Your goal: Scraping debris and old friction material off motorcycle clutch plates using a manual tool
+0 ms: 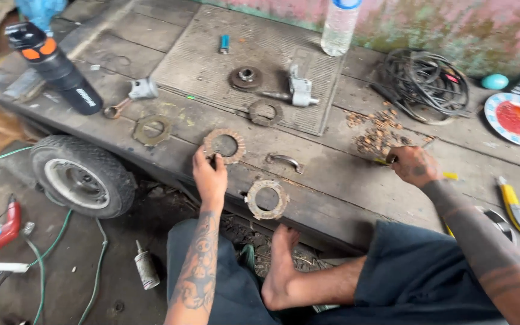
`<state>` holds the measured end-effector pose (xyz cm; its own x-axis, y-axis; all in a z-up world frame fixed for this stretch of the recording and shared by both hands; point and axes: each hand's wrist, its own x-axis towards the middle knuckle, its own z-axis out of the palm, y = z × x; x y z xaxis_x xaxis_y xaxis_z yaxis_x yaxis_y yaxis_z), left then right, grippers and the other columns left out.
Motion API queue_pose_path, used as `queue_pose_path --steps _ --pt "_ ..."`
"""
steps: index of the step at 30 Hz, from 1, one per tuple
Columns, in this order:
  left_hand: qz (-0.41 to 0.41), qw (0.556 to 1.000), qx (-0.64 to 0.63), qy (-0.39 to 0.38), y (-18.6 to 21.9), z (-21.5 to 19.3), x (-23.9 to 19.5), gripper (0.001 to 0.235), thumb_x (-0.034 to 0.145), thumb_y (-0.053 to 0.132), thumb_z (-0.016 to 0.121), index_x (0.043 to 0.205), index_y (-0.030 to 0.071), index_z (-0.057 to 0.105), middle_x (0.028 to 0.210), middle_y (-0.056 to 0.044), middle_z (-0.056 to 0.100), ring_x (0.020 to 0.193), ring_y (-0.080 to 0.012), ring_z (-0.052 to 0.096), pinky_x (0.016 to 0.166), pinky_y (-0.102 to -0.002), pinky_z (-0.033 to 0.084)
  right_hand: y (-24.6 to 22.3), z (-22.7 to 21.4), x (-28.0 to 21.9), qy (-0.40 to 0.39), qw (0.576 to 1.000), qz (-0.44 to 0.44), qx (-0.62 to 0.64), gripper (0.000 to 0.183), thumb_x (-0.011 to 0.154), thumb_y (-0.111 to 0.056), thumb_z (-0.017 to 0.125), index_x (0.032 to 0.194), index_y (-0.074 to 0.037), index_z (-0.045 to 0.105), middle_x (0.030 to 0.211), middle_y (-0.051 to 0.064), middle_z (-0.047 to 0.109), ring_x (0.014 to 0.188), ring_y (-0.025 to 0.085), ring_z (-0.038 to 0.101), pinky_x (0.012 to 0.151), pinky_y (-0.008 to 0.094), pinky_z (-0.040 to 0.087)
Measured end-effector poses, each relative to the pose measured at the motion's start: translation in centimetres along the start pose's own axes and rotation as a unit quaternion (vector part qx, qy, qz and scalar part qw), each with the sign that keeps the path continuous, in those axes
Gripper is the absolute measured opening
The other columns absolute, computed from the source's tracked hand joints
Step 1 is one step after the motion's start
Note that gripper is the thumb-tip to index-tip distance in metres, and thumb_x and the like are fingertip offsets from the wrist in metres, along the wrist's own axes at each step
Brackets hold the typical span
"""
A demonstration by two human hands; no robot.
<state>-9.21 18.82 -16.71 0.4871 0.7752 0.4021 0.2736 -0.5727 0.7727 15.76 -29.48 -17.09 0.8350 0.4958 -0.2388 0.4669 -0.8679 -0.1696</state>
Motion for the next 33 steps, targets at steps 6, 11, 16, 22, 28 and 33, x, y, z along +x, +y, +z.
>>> queue_pose_path --steps 6,11,16,22,28,33 --pt "-0.007 0.999 0.04 0.009 -0.2 1.0 -0.1 0.041 0.09 0.018 0.07 0.129 0.011 0.059 0.113 -0.014 0.064 0.093 -0.0413 0.072 0.077 -0.055 0.061 -9.4 -1.5 -1.4 -0.064 0.997 -0.029 0.045 0.028 0.092 -0.037 0.068 0.118 -0.027 0.075 0.107 0.006 0.082 0.089 0.023 0.08 0.086 0.04 0.065" --pt "-0.026 0.998 0.017 -0.047 2.0 -0.2 0.0 0.041 0.099 0.02 0.061 0.135 0.004 0.054 0.129 -0.022 0.063 0.113 -0.0425 0.065 0.091 -0.052 0.054 -8.6 -4.7 -1.8 0.021 0.993 -0.021 0.111 0.028 0.094 -0.018 0.067 0.12 -0.018 0.075 0.111 0.01 0.08 0.099 0.032 0.075 0.086 0.044 0.06" --pt "0.001 0.999 0.036 -0.028 1.9 0.1 -0.3 0.039 0.098 0.02 0.062 0.133 0.002 0.055 0.125 -0.021 0.065 0.111 -0.0418 0.066 0.091 -0.051 0.054 -11.0 -8.1 -2.7 -0.114 0.992 0.051 -0.013 0.029 0.103 -0.029 0.058 0.13 -0.03 0.071 0.12 0.006 0.077 0.1 0.026 0.077 0.085 0.04 0.067" --pt "0.006 0.999 0.03 -0.038 1.8 0.0 -0.6 0.039 0.099 0.019 0.061 0.133 0.002 0.053 0.126 -0.021 0.062 0.11 -0.0435 0.066 0.088 -0.053 0.054 2.6 -3.7 -1.6 -0.11 0.99 0.075 -0.047 0.03 0.087 -0.028 0.067 0.114 -0.035 0.077 0.108 0.001 0.083 0.103 0.027 0.075 0.084 0.041 0.06" --pt "0.027 0.996 0.057 -0.071 2.1 -0.1 -0.6 0.049 0.098 0.025 0.061 0.136 -0.002 0.048 0.117 -0.021 0.054 0.106 -0.043 0.063 0.086 -0.053 0.054 2.1 -9.6 -8.8 0.05 0.946 0.076 0.311 0.023 0.09 -0.004 0.079 0.111 0.006 0.077 0.09 0.017 0.075 0.078 0.024 0.062 0.073 0.037 0.05" --pt "0.005 0.993 0.088 -0.08 2.1 0.2 -0.5 0.053 0.097 0.025 0.064 0.14 -0.002 0.048 0.124 -0.02 0.049 0.116 -0.0408 0.058 0.093 -0.05 0.053 3.7 -10.9 -13.5 0.201 0.883 0.083 0.416 0.025 0.102 0.001 0.068 0.126 0.005 0.065 0.107 0.016 0.067 0.086 0.023 0.062 0.072 0.033 0.051"
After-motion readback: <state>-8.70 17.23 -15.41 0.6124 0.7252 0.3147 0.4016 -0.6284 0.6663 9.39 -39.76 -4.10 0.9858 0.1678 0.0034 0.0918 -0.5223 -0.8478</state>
